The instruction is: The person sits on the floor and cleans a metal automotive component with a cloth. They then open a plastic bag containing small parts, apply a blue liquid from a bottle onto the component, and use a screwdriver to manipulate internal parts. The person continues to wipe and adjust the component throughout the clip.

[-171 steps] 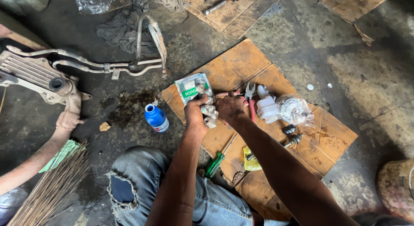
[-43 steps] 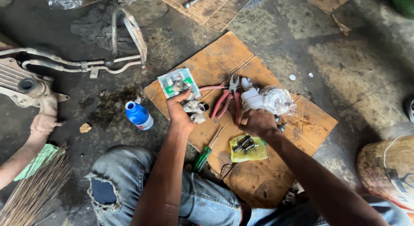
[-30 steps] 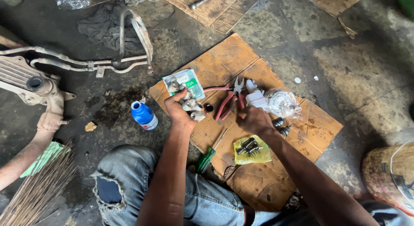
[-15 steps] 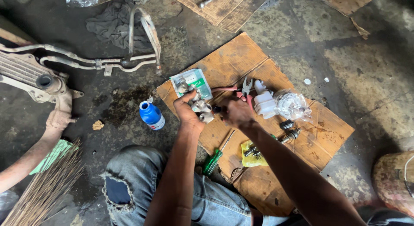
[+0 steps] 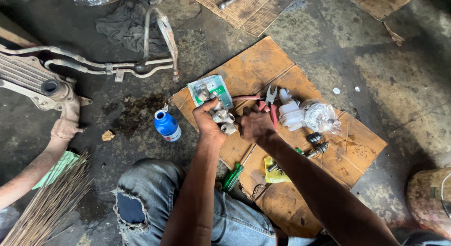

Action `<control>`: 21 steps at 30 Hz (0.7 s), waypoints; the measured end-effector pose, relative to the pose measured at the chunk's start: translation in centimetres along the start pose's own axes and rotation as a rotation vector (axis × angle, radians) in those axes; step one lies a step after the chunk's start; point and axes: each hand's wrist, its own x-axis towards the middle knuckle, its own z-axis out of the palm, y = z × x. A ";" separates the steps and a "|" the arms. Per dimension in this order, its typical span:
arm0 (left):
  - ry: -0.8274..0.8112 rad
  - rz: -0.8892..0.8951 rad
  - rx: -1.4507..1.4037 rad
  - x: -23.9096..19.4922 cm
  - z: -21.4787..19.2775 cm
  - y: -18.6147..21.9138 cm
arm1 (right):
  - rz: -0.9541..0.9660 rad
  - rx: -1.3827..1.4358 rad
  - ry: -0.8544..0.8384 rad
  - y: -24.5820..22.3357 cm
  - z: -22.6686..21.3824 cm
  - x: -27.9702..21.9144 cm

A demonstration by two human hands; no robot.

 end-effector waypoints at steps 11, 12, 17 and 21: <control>0.035 0.041 -0.014 0.1 0.2 -0.1 | -0.025 -0.089 -0.099 1.7 3.4 1.0; 0.038 0.039 -0.009 0.1 0.2 -0.2 | 0.018 -0.049 -0.105 2.0 4.1 1.2; 0.033 0.045 -0.018 0.5 -0.1 -0.4 | 0.270 0.060 -0.293 0.9 2.0 2.4; 0.044 0.069 -0.035 1.2 -0.6 -0.7 | 0.201 -0.041 -0.312 -0.4 -1.2 2.2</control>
